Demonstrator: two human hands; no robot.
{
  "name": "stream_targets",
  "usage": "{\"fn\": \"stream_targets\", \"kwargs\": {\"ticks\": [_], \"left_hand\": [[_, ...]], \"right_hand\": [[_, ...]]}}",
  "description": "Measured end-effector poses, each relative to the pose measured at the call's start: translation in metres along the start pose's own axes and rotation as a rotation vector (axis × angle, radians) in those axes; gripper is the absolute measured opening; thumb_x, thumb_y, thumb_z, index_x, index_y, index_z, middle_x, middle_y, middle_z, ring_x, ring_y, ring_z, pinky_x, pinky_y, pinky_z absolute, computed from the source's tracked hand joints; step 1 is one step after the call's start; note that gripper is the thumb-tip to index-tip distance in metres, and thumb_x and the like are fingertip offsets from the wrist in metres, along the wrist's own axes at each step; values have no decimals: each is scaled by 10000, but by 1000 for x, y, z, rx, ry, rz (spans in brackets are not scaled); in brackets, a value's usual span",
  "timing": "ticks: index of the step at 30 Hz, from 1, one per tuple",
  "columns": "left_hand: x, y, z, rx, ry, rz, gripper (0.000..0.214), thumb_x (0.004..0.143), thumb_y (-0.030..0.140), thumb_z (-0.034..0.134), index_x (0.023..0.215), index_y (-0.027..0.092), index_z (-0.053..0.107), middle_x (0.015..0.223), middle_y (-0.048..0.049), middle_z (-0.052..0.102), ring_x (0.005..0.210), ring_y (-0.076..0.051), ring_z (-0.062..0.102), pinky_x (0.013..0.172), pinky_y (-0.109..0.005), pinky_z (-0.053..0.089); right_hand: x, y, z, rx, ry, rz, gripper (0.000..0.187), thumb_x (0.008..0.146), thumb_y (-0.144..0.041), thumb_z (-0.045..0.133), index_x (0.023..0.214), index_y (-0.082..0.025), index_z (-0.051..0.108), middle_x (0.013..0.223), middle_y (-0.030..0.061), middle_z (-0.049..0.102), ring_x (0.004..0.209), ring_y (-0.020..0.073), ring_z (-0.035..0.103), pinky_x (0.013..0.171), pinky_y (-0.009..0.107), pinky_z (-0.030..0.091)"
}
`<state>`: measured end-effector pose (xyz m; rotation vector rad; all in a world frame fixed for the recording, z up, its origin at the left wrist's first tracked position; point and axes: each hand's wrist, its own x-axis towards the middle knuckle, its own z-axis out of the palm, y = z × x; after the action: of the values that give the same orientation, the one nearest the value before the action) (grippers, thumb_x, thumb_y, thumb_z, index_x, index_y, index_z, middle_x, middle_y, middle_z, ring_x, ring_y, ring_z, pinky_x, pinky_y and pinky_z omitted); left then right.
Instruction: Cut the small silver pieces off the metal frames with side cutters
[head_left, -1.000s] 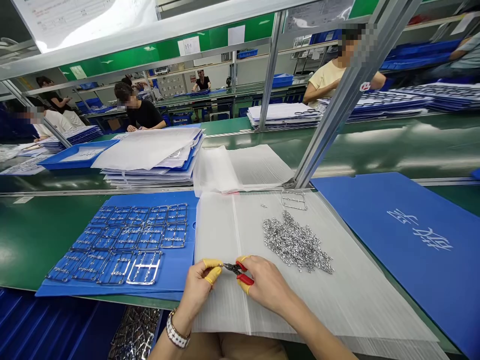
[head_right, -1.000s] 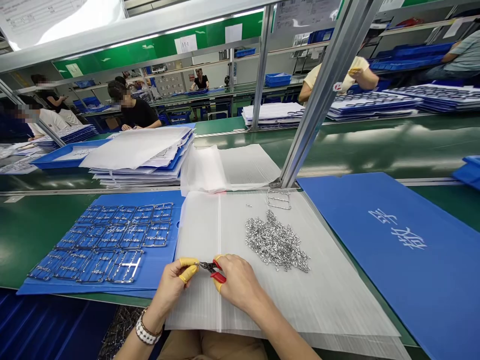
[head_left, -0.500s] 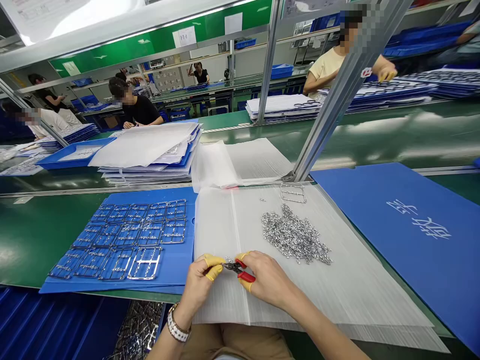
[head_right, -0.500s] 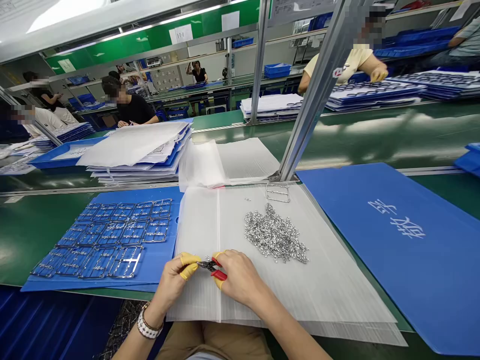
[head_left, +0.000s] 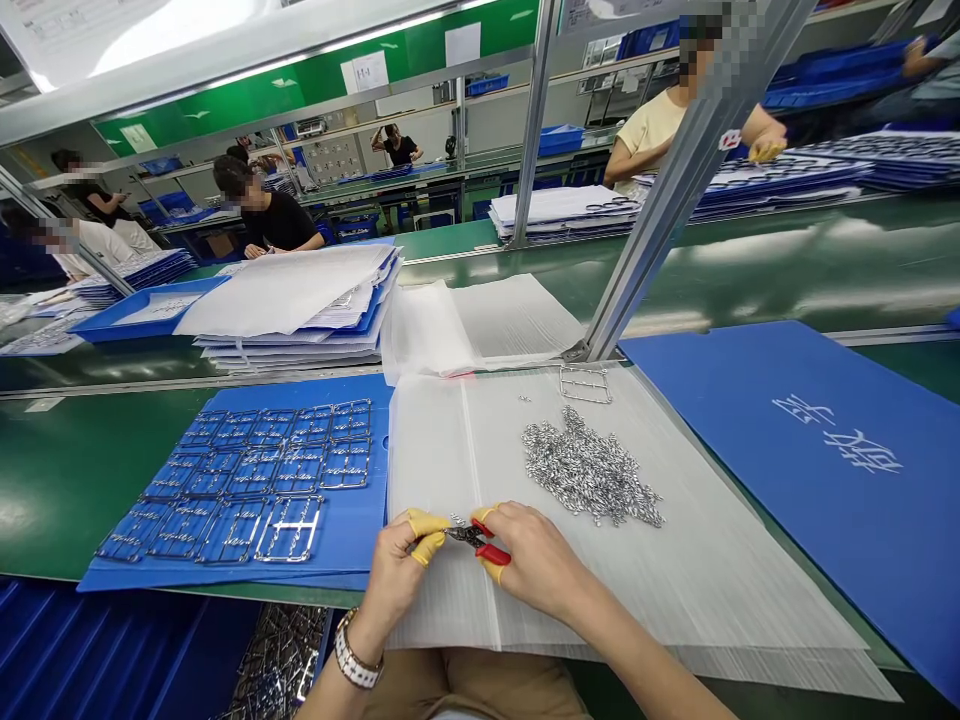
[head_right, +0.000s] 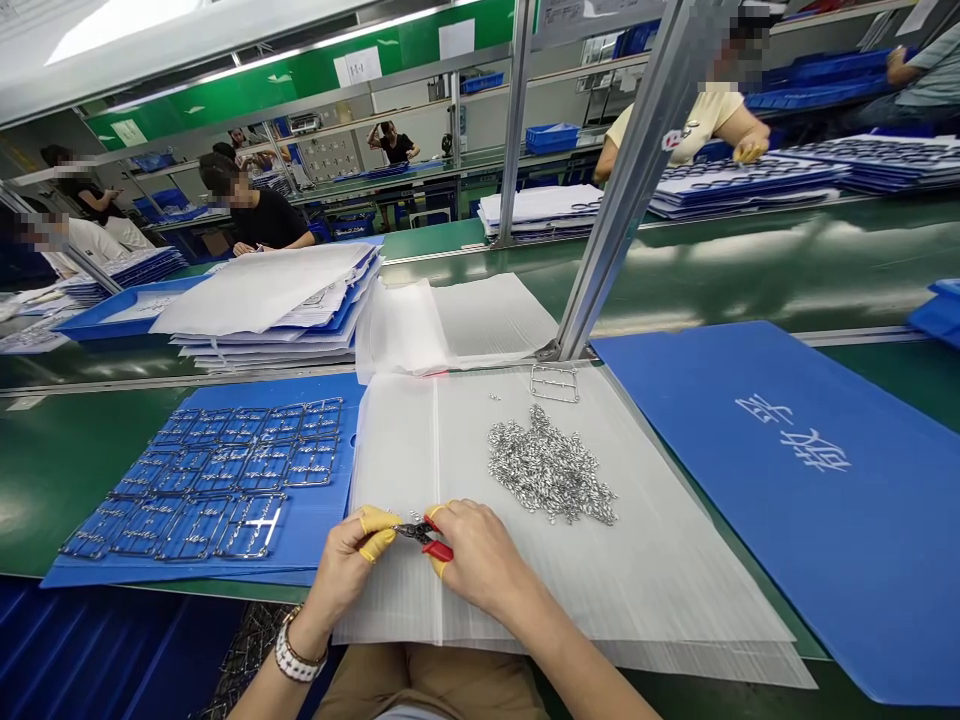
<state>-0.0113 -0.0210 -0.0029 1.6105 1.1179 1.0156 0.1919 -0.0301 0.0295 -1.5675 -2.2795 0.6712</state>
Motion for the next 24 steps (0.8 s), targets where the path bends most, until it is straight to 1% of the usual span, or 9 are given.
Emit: {"fn": "stream_targets", "kwargs": {"ticks": [4,8,11,15,19,21,24], "left_hand": [[-1,-1,-1,1,-5,13,144,805,245,611,889,217,724,805,-60,673,777,-185,599,721,-299,463],[-2,1,0,-10,-3,-13,140,804,252,614,884,215,724,801,-59,668,778,-181,596,721,-295,465],[-2,1,2,-45,5,-56,133,795,262,621,862,207,723,800,-57,669,773,-178,596,718,-289,468],[-1,0,3,-121,43,-163,128,767,280,648,826,190,717,830,-63,688,796,-184,611,737,-287,474],[0,-3,2,-185,72,-269,162,720,300,687,815,173,719,832,-73,710,786,-190,625,735,-286,486],[1,-4,2,-178,82,-283,186,716,315,686,818,162,716,803,-74,712,747,-188,629,712,-288,493],[2,-6,3,-121,86,-255,199,738,328,658,819,153,708,754,-72,705,706,-188,627,673,-293,497]], "right_hand": [[-1,0,1,-41,-11,1,232,720,-116,500,906,-210,602,798,33,632,760,182,564,678,276,381],[-2,-2,0,-79,-14,17,247,722,-103,500,913,-218,608,807,38,635,761,184,569,673,272,381],[-2,-1,-1,-89,-11,31,252,725,-120,501,926,-221,614,810,43,642,768,187,576,674,270,382],[-3,5,-1,-19,31,98,273,742,-178,498,992,-219,602,870,46,656,814,186,589,702,264,397],[-5,10,0,-1,19,160,248,749,-225,494,972,-214,603,871,48,655,812,193,594,691,268,403],[-6,11,1,1,8,172,252,751,-234,490,975,-211,604,877,51,654,814,197,595,691,273,406],[-6,11,2,37,41,182,266,748,-239,493,989,-204,601,924,57,659,859,203,596,734,286,416]]}}
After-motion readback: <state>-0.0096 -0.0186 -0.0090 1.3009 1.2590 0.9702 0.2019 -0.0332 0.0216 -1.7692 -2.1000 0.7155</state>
